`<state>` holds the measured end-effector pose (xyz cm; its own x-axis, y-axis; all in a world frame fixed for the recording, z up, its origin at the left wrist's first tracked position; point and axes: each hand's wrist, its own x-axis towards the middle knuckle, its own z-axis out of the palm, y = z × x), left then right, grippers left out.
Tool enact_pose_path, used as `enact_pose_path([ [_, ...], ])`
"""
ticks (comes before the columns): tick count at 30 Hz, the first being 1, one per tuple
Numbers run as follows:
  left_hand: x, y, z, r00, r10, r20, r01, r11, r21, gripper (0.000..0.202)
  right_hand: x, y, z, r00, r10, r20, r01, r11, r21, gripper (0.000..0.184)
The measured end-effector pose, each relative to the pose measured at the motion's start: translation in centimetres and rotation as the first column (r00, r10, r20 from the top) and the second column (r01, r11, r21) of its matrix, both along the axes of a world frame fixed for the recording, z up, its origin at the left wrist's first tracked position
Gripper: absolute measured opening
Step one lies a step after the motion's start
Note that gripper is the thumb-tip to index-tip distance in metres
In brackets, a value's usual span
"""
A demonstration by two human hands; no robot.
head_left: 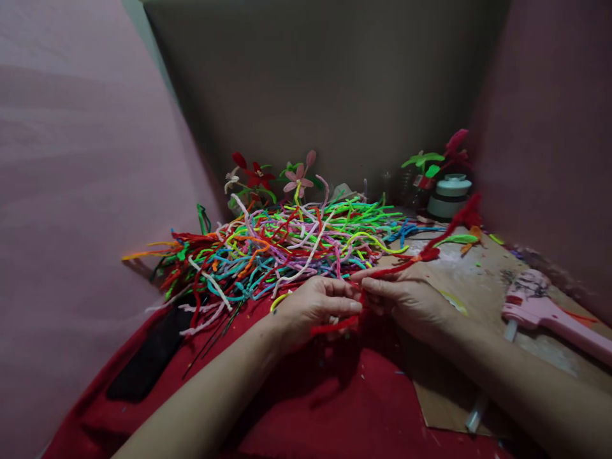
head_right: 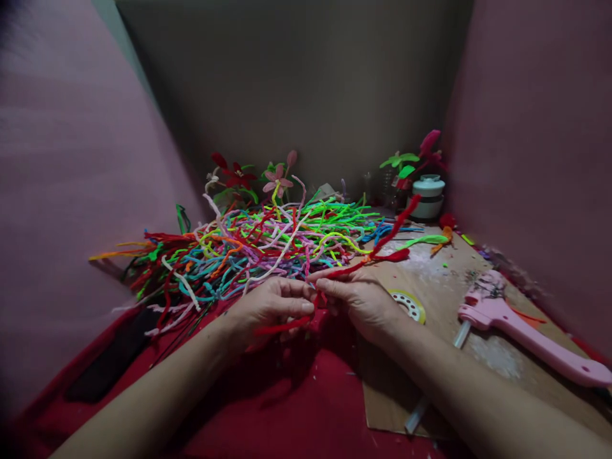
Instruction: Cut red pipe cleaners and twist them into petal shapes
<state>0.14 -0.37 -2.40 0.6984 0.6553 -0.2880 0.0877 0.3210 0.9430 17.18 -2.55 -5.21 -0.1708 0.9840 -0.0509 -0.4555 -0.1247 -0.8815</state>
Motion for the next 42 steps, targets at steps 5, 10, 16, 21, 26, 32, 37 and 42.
enact_pose_path([
  [5, 0.5, -0.2, 0.1, 0.999, 0.053, 0.01, -0.054, 0.997, 0.049, 0.015, -0.1, 0.0, 0.5, 0.998, -0.059, -0.021, 0.06, 0.997, 0.038, 0.018],
  [10, 0.9, -0.8, 0.4, 0.992, 0.121, -0.046, -0.112, 0.981, 0.159, 0.013, 0.0, 0.1, 0.5, 0.996, -0.024, -0.086, 0.026, 0.999, 0.019, 0.016],
  [16, 0.7, -1.3, 0.8, 0.994, 0.053, -0.097, -0.021, 0.954, 0.299, 0.011, -0.2, -0.1, 0.8, 0.99, -0.011, -0.139, 0.01, 1.0, -0.006, 0.01],
  [21, 0.3, -1.3, 1.2, 0.972, -0.019, -0.235, 0.136, 0.858, 0.495, 0.015, -0.1, 0.0, 0.6, 0.981, -0.047, -0.188, 0.042, 0.999, -0.031, 0.014],
  [26, -0.5, -0.7, 1.4, 0.974, -0.071, -0.213, 0.163, 0.876, 0.454, 0.018, 0.1, -0.1, 0.9, 0.968, -0.059, -0.243, 0.031, 0.993, -0.116, 0.017],
  [32, -0.6, -0.6, 0.9, 0.979, -0.026, -0.201, 0.103, 0.919, 0.382, 0.017, 0.5, 0.1, 1.2, 0.969, -0.035, -0.244, 0.027, 0.999, -0.04, 0.013],
  [37, -0.6, -0.7, 1.4, 0.965, -0.029, -0.26, 0.147, 0.881, 0.45, 0.016, 0.6, 0.0, 1.2, 0.986, 0.012, -0.164, -0.009, 1.0, 0.017, 0.01],
  [42, -3.2, 1.0, 3.9, 0.866, 0.057, -0.497, 0.301, 0.733, 0.61, 0.023, 1.1, -0.3, 1.8, 0.988, 0.071, -0.14, -0.074, 0.997, -0.018, 0.009],
])
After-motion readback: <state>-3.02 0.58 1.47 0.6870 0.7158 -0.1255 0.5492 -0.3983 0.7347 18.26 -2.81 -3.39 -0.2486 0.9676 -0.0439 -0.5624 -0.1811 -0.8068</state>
